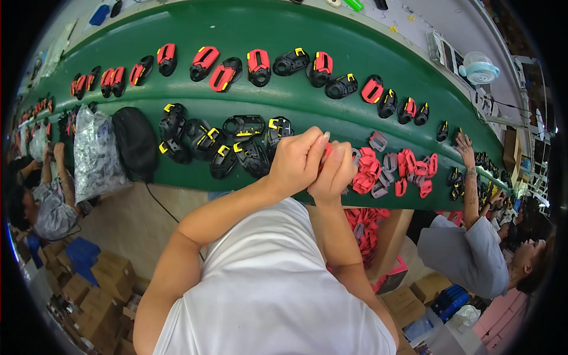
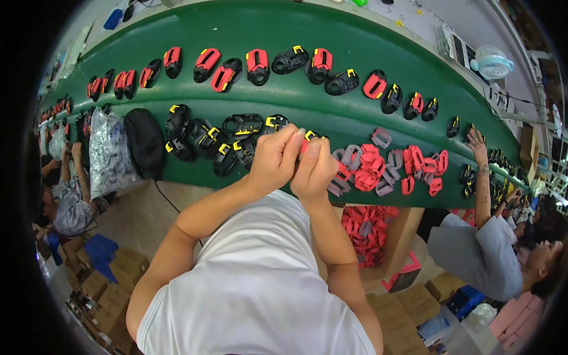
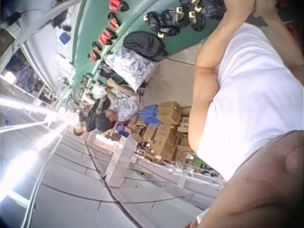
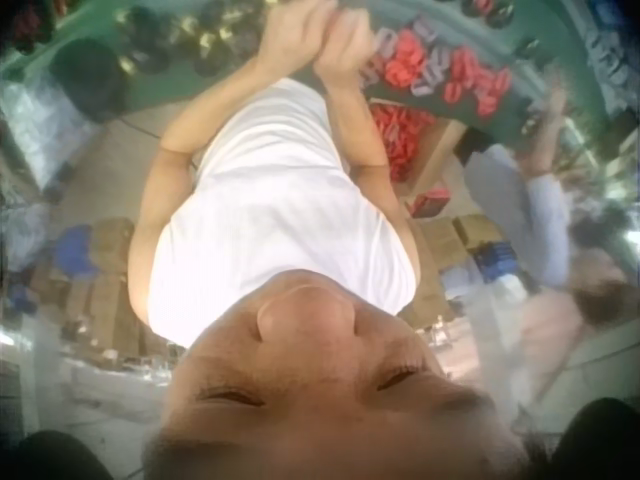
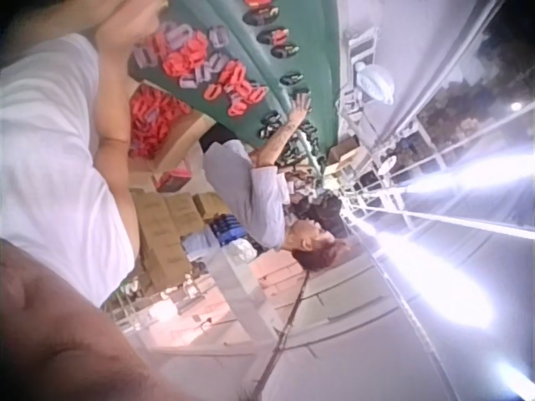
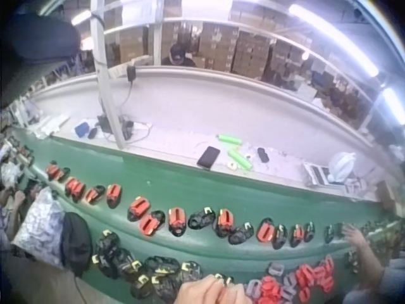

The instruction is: The person assembles small electronic components into plastic housings by hand, creating assemblies at a long green work table.

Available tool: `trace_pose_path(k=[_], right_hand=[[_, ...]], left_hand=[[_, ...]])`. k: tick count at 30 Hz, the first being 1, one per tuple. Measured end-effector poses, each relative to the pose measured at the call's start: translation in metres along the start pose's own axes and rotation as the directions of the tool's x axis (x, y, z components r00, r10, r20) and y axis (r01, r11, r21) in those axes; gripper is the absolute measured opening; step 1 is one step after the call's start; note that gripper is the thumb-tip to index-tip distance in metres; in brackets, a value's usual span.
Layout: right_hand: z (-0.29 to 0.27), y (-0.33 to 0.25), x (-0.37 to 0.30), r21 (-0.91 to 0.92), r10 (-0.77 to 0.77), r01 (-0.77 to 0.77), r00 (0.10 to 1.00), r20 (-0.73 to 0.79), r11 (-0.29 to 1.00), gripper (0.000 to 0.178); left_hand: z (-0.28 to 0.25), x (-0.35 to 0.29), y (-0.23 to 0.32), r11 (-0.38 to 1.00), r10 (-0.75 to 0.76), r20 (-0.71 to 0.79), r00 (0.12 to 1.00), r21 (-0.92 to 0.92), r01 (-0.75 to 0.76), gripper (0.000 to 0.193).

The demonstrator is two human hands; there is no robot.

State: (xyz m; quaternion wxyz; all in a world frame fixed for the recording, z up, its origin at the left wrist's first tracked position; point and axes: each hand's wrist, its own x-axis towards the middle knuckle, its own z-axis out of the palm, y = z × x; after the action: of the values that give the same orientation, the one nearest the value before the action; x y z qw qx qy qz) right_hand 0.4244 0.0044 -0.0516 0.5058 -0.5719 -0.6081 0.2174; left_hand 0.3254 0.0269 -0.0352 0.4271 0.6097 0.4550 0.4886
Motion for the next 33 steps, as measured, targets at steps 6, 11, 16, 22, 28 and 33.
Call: trace_pose_path(k=[6, 11, 16, 22, 28, 33], right_hand=[[0.024, 0.02, 0.006, 0.281, 0.107, -0.091, 0.993, -0.045, 0.955, 0.035], [0.038, 0.019, 0.015, 0.402, 0.211, -0.199, 0.977, 0.016, 0.894, 0.035], [0.048, 0.025, 0.026, 0.499, 0.397, -0.413, 0.906, 0.143, 0.762, 0.036], [0.05, 0.043, 0.034, 0.548, 0.492, -0.464, 0.864, 0.106, 0.696, 0.036], [0.043, 0.048, 0.054, 0.375, 0.453, -0.482, 0.876, 0.167, 0.792, 0.019], [0.027, 0.061, 0.065, 0.401, 0.456, -0.498, 0.867, 0.203, 0.769, 0.014]], left_hand=[[-0.005, 0.01, -0.02, 0.997, 0.077, -0.01, 0.997, 0.011, -0.077, 0.02], [-0.012, 0.02, -0.033, 0.99, 0.128, -0.036, 0.991, 0.059, -0.126, 0.019], [-0.016, 0.034, -0.05, 0.984, 0.145, -0.068, 0.987, 0.11, -0.137, 0.019], [-0.013, 0.05, -0.057, 0.944, -0.245, 0.082, 0.966, -0.206, 0.257, 0.026], [-0.022, 0.089, -0.085, 0.911, -0.352, 0.284, 0.892, -0.113, 0.396, 0.031], [-0.021, 0.159, -0.147, 0.923, -0.03, 0.038, 0.999, 0.384, 0.013, 0.033]])
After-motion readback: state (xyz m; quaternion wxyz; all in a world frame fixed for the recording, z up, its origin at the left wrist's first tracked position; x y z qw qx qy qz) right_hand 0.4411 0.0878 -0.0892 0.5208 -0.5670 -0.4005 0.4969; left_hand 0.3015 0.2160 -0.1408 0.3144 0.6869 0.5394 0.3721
